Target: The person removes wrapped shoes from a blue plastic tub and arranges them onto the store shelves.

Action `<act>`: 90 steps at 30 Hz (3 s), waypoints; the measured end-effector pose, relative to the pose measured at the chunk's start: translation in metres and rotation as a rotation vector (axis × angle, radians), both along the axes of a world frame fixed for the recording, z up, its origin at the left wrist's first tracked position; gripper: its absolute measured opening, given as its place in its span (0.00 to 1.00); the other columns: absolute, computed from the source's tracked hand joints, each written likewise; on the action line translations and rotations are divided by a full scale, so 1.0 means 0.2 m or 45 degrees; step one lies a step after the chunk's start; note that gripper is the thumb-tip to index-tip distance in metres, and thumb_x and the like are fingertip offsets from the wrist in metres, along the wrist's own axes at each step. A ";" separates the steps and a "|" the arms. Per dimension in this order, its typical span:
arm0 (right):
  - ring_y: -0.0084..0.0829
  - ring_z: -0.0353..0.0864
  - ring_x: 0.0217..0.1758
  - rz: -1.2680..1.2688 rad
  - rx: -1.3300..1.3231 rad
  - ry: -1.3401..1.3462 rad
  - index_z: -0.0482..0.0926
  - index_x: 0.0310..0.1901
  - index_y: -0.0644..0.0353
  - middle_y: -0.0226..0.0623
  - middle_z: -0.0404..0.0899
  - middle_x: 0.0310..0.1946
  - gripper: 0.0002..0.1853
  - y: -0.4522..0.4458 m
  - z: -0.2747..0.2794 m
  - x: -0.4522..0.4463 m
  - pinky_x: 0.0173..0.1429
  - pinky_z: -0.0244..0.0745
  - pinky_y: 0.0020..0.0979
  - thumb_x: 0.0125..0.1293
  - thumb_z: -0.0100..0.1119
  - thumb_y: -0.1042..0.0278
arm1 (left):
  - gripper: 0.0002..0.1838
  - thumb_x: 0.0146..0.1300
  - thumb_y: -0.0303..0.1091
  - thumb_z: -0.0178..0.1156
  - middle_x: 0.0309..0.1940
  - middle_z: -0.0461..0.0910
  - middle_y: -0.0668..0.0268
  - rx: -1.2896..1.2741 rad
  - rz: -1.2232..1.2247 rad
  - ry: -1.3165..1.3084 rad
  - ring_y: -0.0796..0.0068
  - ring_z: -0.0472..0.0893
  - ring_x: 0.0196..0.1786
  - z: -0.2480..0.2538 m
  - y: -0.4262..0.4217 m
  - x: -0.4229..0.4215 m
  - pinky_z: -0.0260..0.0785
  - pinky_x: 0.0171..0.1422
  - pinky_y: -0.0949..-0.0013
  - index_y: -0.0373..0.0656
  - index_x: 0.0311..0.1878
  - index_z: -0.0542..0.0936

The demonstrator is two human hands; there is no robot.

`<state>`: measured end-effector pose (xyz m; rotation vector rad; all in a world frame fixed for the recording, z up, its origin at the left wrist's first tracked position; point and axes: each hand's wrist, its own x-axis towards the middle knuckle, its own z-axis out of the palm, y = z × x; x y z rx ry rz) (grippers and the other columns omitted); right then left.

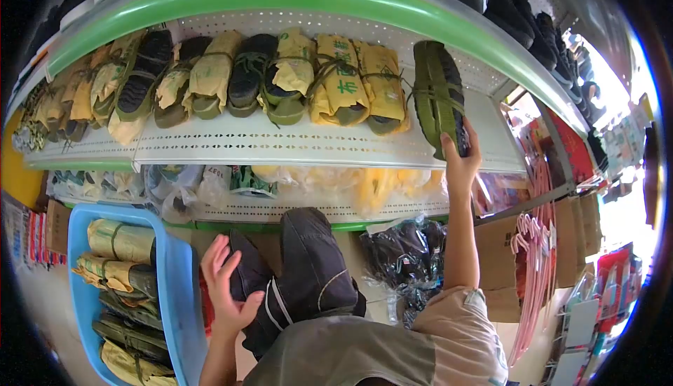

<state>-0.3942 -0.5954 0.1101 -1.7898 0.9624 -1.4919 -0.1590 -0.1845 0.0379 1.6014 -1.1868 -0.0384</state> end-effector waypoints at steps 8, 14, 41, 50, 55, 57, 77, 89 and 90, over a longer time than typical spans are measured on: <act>0.26 0.81 0.46 -0.065 -0.052 0.254 0.75 0.62 0.69 0.40 0.84 0.45 0.31 -0.46 -0.22 0.12 0.51 0.76 0.27 0.57 0.71 0.68 | 0.28 0.66 0.48 0.60 0.66 0.64 0.44 -0.003 0.398 -0.027 0.45 0.70 0.67 -0.04 0.23 0.00 0.63 0.70 0.46 0.39 0.63 0.73; 0.35 0.81 0.52 0.011 -0.235 0.395 0.75 0.63 0.67 0.43 0.83 0.51 0.31 -0.77 -0.36 0.03 0.61 0.74 0.35 0.59 0.73 0.65 | 0.23 0.64 0.37 0.61 0.64 0.68 0.45 0.161 0.567 -0.117 0.46 0.71 0.66 -0.01 0.32 -0.03 0.62 0.71 0.49 0.39 0.60 0.75; 0.41 0.72 0.69 -0.044 -0.694 -0.015 0.75 0.54 0.72 0.51 0.72 0.66 0.17 0.28 0.02 0.49 0.70 0.71 0.39 0.73 0.60 0.65 | 0.48 0.45 0.19 0.67 0.56 0.75 0.51 -0.553 1.596 0.809 0.61 0.79 0.55 0.11 0.53 0.44 0.73 0.61 0.65 0.27 0.72 0.56; 0.42 0.71 0.70 0.023 -0.643 -0.121 0.75 0.52 0.72 0.54 0.70 0.67 0.14 0.40 0.06 0.47 0.71 0.71 0.40 0.74 0.56 0.68 | 0.28 0.62 0.25 0.54 0.57 0.78 0.56 -1.113 0.918 1.291 0.59 0.78 0.59 0.17 0.86 0.34 0.69 0.64 0.58 0.33 0.67 0.67; 0.42 0.75 0.66 -0.021 -0.776 0.009 0.74 0.52 0.72 0.53 0.71 0.66 0.16 0.43 0.05 0.46 0.62 0.77 0.37 0.75 0.54 0.64 | 0.33 0.64 0.27 0.52 0.69 0.68 0.51 -1.330 0.682 1.130 0.55 0.68 0.72 0.21 0.90 0.18 0.58 0.78 0.53 0.33 0.74 0.60; 0.44 0.72 0.69 0.166 -0.617 -0.093 0.74 0.53 0.72 0.53 0.72 0.65 0.12 0.51 0.00 0.52 0.67 0.77 0.41 0.75 0.53 0.71 | 0.39 0.63 0.27 0.54 0.74 0.62 0.52 -1.267 0.681 0.985 0.55 0.64 0.76 0.24 0.85 0.13 0.55 0.80 0.52 0.34 0.77 0.55; 0.38 0.70 0.71 1.094 0.905 -0.493 0.55 0.76 0.62 0.46 0.69 0.67 0.51 0.94 0.01 0.49 0.73 0.65 0.39 0.55 0.76 0.63 | 0.57 0.54 0.44 0.75 0.78 0.47 0.44 -0.306 -0.183 0.259 0.48 0.53 0.79 0.37 -0.33 -0.25 0.47 0.80 0.48 0.34 0.78 0.49; 0.36 0.78 0.59 0.103 0.275 -0.393 0.68 0.68 0.73 0.50 0.76 0.60 0.33 -0.32 0.01 -0.36 0.62 0.74 0.32 0.63 0.63 0.69 | 0.29 0.65 0.39 0.62 0.71 0.62 0.47 -0.130 0.213 0.419 0.52 0.68 0.71 0.11 0.06 -0.06 0.67 0.69 0.53 0.32 0.65 0.70; 0.36 0.78 0.59 0.105 0.319 -0.421 0.68 0.67 0.73 0.49 0.76 0.59 0.32 -0.40 -0.01 -0.38 0.61 0.74 0.31 0.63 0.63 0.69 | 0.29 0.66 0.40 0.63 0.71 0.63 0.47 -0.116 0.248 0.432 0.52 0.68 0.71 0.09 0.09 -0.05 0.67 0.69 0.54 0.32 0.65 0.70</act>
